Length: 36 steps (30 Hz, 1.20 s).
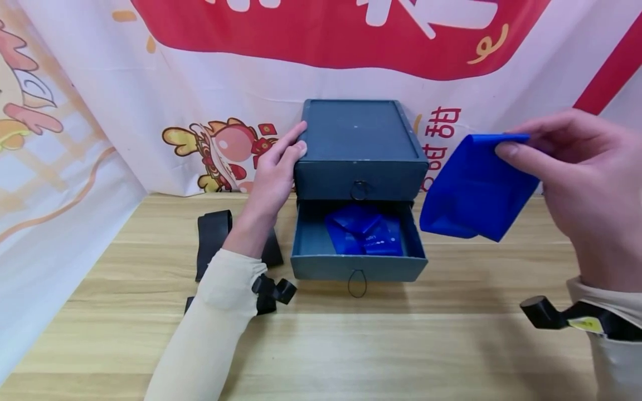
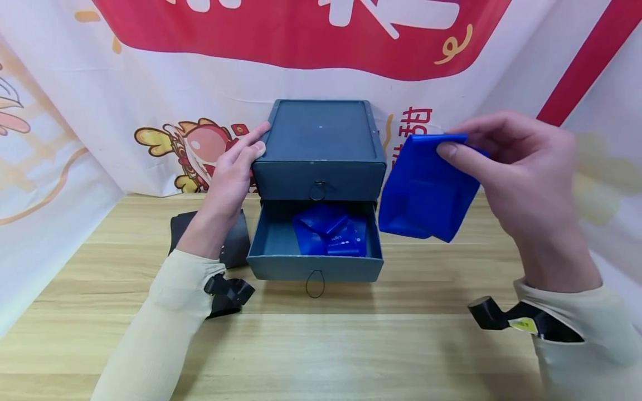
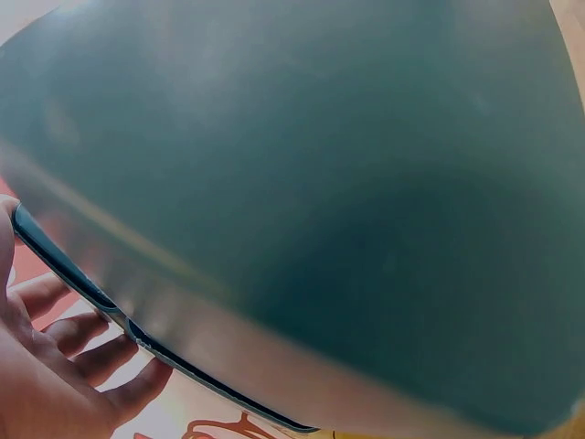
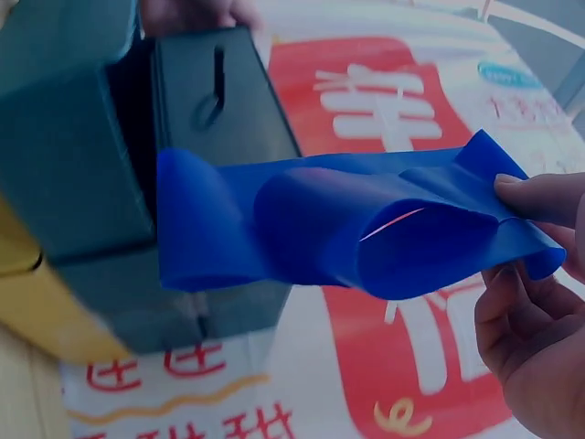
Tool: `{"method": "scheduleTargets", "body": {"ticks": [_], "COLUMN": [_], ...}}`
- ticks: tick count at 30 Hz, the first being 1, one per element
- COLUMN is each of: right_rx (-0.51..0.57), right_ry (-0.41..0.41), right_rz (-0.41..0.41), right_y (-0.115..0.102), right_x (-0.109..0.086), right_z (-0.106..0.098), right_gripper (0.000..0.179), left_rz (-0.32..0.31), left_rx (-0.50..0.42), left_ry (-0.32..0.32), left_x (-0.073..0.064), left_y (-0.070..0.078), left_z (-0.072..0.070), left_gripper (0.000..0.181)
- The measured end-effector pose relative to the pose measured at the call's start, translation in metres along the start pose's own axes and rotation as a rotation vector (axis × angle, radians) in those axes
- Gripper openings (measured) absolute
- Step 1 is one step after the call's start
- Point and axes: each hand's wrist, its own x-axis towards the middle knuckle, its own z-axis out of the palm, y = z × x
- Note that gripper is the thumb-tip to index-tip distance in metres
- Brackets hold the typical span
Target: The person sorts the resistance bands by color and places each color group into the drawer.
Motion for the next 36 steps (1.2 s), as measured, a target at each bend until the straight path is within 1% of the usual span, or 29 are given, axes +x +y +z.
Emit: {"method": "scheduleTargets", "body": {"ticks": [2,4,5,7,8,11,13,15,17,19,20,26,29,32,36], "right_rx": [0.022,0.089,0.103,0.069,0.083,0.078,0.159,0.264,0.343,0.363,0.340,0.101,0.069,0.066,0.074], "right_ry": [-0.016,-0.034,-0.042,-0.056,-0.067,-0.107,-0.148,-0.200,-0.252,-0.294,-0.308,-0.327,-0.357,-0.396,-0.447], "right_rz": [-0.022,-0.050,-0.063,-0.078,-0.083,-0.095,-0.092,-0.106,-0.119,-0.141,-0.154,-0.191,-0.234,-0.276,-0.293], "right_y": [-0.008,-0.015,-0.018,-0.024,-0.027,-0.032,-0.033,-0.031,-0.030,-0.030,-0.030,-0.039,-0.041,-0.040,-0.038], "right_x": [-0.001,-0.001,-0.002,-0.004,-0.004,-0.006,-0.007,-0.007,-0.008,-0.009,-0.010,-0.020,-0.025,-0.029,-0.031], "right_z": [0.005,0.010,0.013,0.019,0.022,0.032,0.038,0.045,0.051,0.058,0.061,0.082,0.094,0.106,0.119], "right_gripper": [0.035,0.036,0.036,0.035,0.034,0.032,0.030,0.028,0.026,0.023,0.022,0.020,0.020,0.020,0.020], "left_rz": [-0.005,-0.007,-0.008,-0.008,-0.007,-0.007,-0.008,-0.008,-0.006,-0.005,-0.005,-0.001,0.007,0.007,0.000], "left_rx": [0.002,0.003,0.006,0.007,0.008,0.010,0.010,0.009,0.008,0.008,0.006,0.001,0.005,0.010,0.013], "left_ry": [-0.001,-0.002,-0.004,-0.005,-0.004,-0.005,-0.006,-0.009,-0.011,-0.008,-0.008,-0.012,-0.012,-0.006,-0.005], "left_x": [0.000,-0.001,-0.001,0.000,0.000,0.000,0.000,0.000,0.000,0.000,0.000,-0.001,-0.001,0.000,0.000], "left_y": [-0.001,-0.001,-0.002,-0.002,-0.002,-0.002,-0.002,-0.002,-0.001,-0.001,-0.001,-0.001,-0.002,-0.002,-0.001], "left_z": [-0.001,-0.001,-0.001,-0.001,-0.001,0.000,0.000,0.000,0.000,0.000,0.000,0.000,0.000,-0.001,-0.001], "left_gripper": [0.046,0.047,0.047,0.047,0.046,0.046,0.046,0.047,0.047,0.047,0.047,0.047,0.047,0.047,0.047]}}
